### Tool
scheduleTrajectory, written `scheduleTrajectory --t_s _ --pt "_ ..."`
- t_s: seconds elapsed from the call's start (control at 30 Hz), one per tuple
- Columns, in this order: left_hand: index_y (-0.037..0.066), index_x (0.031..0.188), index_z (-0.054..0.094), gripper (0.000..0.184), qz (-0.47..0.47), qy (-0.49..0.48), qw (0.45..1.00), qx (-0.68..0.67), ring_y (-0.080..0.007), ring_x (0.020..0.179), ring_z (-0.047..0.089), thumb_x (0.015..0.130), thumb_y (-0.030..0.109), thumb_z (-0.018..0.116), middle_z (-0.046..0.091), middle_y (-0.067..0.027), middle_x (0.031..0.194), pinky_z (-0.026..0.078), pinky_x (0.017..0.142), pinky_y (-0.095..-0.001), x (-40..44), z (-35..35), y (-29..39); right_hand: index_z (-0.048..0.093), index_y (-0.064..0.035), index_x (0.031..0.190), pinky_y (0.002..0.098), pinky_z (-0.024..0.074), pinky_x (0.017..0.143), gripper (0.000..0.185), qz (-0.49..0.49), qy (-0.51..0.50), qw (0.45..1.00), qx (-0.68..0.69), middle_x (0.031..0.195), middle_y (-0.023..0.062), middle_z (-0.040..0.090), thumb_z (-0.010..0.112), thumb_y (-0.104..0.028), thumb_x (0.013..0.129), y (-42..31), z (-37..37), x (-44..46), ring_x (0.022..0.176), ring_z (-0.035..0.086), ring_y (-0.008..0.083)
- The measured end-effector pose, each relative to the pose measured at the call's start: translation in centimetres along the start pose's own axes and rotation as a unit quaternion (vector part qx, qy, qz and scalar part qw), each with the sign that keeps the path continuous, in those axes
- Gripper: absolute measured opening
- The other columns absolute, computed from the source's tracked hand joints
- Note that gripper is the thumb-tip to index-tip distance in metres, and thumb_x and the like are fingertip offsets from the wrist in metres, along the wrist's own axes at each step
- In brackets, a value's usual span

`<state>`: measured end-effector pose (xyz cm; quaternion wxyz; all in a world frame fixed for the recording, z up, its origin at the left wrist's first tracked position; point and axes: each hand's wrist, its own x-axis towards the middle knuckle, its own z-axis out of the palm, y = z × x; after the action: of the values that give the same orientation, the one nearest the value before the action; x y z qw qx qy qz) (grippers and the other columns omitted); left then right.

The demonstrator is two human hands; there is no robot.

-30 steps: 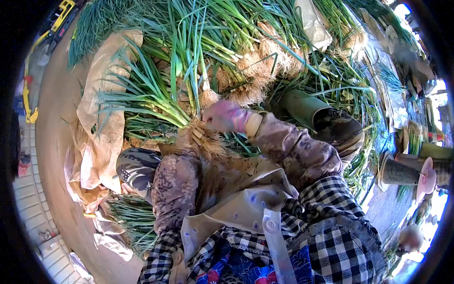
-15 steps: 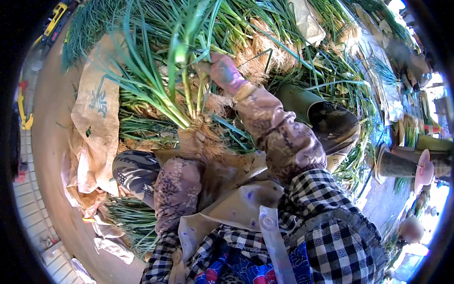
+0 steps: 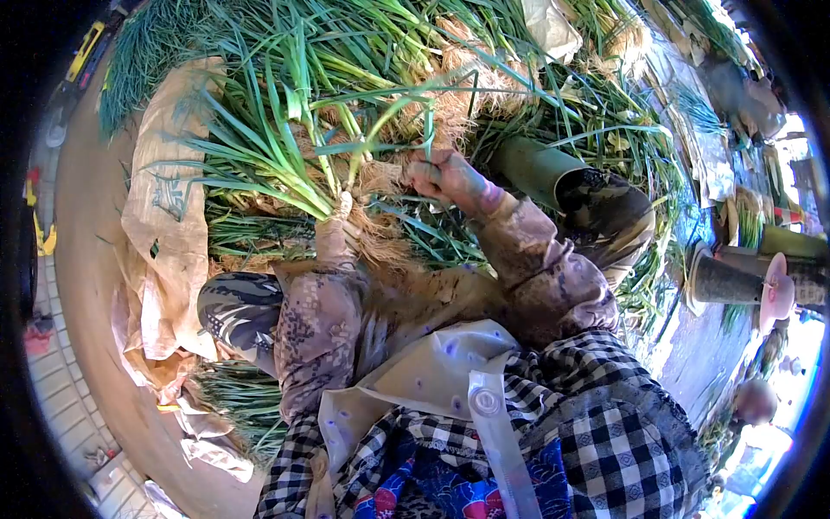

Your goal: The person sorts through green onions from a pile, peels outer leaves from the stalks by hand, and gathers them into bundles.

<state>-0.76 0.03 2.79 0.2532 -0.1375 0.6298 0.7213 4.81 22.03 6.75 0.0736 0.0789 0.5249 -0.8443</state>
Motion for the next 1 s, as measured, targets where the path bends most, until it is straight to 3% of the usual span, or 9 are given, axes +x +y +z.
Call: scheduleTrajectory --t_s 0.2,0.4,0.47,0.53,0.67,0.8,0.87,0.93,1.0 --pt "0.007 0.085 0.061 0.024 -0.065 0.025 0.995 -0.067 -0.0138 0.045 0.051 0.082 0.030 0.061 0.057 -0.0035 0.063 0.042 0.041 -0.0242 1.0 -2.1 -0.3 0.053 -0.0060 0.090 0.0159 0.0216 0.038 0.017 -0.123 -0.029 0.958 0.256 0.061 -0.0055 0.044 0.049 -0.023 0.089 -6.1 -2.3 -3.8 0.042 0.032 0.0013" --pt "0.003 0.105 0.054 0.026 -0.003 -0.114 0.933 -0.342 -0.0158 0.066 0.056 0.086 0.021 0.054 0.059 -0.0060 0.084 0.048 0.056 -0.0263 -2.5 0.1 1.1 0.058 -0.0042 0.093 0.0163 0.0312 0.043 0.026 0.040 0.004 0.999 -0.018 0.068 -0.0026 0.052 0.057 -0.029 0.085 -4.5 3.3 0.0 0.051 0.043 0.0028" --pt "0.003 0.099 0.056 0.020 0.020 -0.079 0.961 -0.263 -0.0134 0.060 0.056 0.084 0.015 0.058 0.059 -0.0057 0.077 0.047 0.050 -0.0238 -3.1 -0.3 0.6 0.058 -0.0042 0.094 0.0219 0.0381 0.048 0.034 -0.003 0.053 0.985 -0.163 0.066 -0.0026 0.052 0.064 -0.033 0.079 -2.9 5.6 2.6 0.055 0.047 0.0083" --pt "0.003 0.095 0.057 0.019 0.045 -0.095 0.977 -0.184 -0.0110 0.051 0.054 0.082 0.015 0.061 0.059 -0.0042 0.070 0.044 0.042 -0.0207 -3.5 -0.6 0.2 0.056 -0.0035 0.104 0.0247 0.0437 0.059 0.039 -0.246 0.052 0.935 -0.250 0.076 0.0030 0.058 0.066 -0.030 0.077 0.3 6.3 6.6 0.065 0.053 0.0113" --pt "0.003 0.085 0.058 0.011 0.007 -0.071 0.993 -0.099 -0.0102 0.040 0.050 0.081 0.012 0.062 0.057 -0.0033 0.059 0.037 0.031 -0.0202 -3.0 -1.7 -1.2 0.058 -0.0033 0.099 0.0267 0.0446 0.068 0.039 -0.144 0.150 0.875 -0.438 0.078 0.0059 0.059 0.073 -0.026 0.071 -0.7 8.7 6.8 0.074 0.056 0.0164" --pt "0.003 0.082 0.058 0.008 0.036 -0.053 0.976 -0.206 -0.0086 0.034 0.043 0.080 0.010 0.062 0.054 -0.0014 0.055 0.033 0.028 -0.0188 -4.0 -0.2 -0.1 0.061 -0.0028 0.092 0.0309 0.0438 0.053 0.041 0.039 0.034 0.924 -0.379 0.066 0.0064 0.059 0.076 -0.031 0.066 0.5 8.0 7.3 0.058 0.056 0.0168" --pt "-0.004 0.099 0.052 0.025 0.073 -0.051 0.984 -0.157 -0.0123 0.042 0.050 0.084 0.015 0.056 0.060 -0.0118 0.073 0.043 0.037 -0.0236 -3.0 -1.5 -1.5 0.062 -0.0042 0.090 0.0293 0.0420 0.051 0.035 -0.095 0.024 0.906 -0.412 0.062 0.0047 0.056 0.074 -0.030 0.069 2.1 8.6 5.7 0.055 0.053 0.0154" --pt "-0.004 0.101 0.051 0.026 0.067 -0.047 0.985 -0.153 -0.0133 0.048 0.050 0.084 0.015 0.056 0.060 -0.0118 0.077 0.044 0.042 -0.0244 -2.5 -1.9 -2.0 0.062 -0.0050 0.088 0.0286 0.0410 0.052 0.031 -0.311 -0.082 0.788 -0.525 0.061 0.0036 0.056 0.073 -0.028 0.071 2.7 9.7 3.2 0.054 0.051 0.0146" --pt "-0.003 0.103 0.051 0.026 0.055 -0.050 0.983 -0.167 -0.0143 0.054 0.051 0.084 0.015 0.055 0.059 -0.0119 0.081 0.044 0.047 -0.0253 -1.7 -2.0 -2.2 0.061 -0.0025 0.081 0.0258 0.0422 0.056 0.021 -0.129 -0.151 0.902 -0.383 0.064 0.0032 0.057 0.067 -0.022 0.077 -0.3 11.4 -1.4 0.063 0.054 0.0088"
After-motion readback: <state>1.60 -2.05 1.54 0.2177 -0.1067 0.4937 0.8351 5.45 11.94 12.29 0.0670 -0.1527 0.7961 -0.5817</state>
